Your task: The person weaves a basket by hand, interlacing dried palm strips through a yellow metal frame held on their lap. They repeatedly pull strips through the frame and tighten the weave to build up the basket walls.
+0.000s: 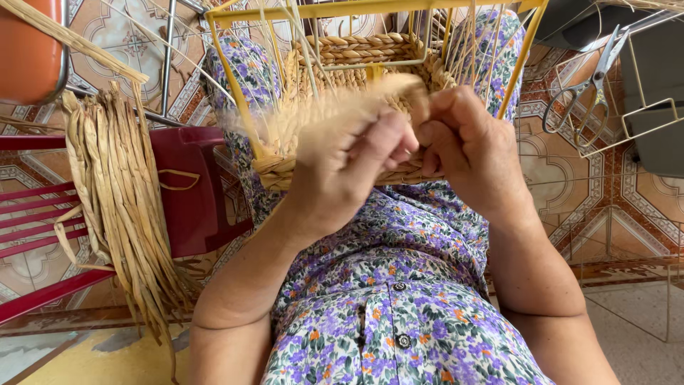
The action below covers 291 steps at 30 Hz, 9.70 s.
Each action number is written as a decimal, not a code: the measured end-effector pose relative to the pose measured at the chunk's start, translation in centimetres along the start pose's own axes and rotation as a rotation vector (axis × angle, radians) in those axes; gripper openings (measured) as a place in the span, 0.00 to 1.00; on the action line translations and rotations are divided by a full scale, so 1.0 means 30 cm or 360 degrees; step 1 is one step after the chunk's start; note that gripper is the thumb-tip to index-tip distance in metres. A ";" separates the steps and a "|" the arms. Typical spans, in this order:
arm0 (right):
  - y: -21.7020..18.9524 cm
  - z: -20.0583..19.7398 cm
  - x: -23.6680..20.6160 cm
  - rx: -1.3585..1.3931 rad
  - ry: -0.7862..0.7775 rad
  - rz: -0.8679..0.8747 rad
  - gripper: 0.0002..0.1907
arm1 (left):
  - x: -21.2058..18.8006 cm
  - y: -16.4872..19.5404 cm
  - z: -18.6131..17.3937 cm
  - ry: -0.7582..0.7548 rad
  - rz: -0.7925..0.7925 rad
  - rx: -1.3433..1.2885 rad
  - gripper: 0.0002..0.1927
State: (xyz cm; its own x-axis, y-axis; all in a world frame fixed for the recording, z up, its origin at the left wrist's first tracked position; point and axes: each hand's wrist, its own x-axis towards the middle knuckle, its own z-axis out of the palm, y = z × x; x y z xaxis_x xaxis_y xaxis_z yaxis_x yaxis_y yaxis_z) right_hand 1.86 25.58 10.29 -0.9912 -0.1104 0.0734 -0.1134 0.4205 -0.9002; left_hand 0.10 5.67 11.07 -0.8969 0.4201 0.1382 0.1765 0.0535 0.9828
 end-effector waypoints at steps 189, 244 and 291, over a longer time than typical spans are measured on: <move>0.075 0.068 -0.062 0.0601 -0.0035 0.0148 0.26 | -0.109 -0.135 0.036 0.0194 0.0105 0.1458 0.07; 0.025 0.121 -0.004 -0.0280 0.0032 -0.0347 0.04 | -0.176 -0.025 -0.100 0.0226 0.0559 0.1492 0.18; -0.034 0.146 0.017 -0.0342 -0.0114 -0.0249 0.08 | -0.178 0.030 -0.176 0.0283 0.0363 0.1903 0.17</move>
State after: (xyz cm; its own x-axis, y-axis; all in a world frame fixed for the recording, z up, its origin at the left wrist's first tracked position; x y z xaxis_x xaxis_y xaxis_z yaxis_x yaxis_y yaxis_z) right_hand 1.77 21.15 9.37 -0.9539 -0.2496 0.1669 -0.2845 0.5739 -0.7679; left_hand 2.90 -1.32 11.87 -0.8231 0.4044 0.3988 0.5130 0.8306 0.2165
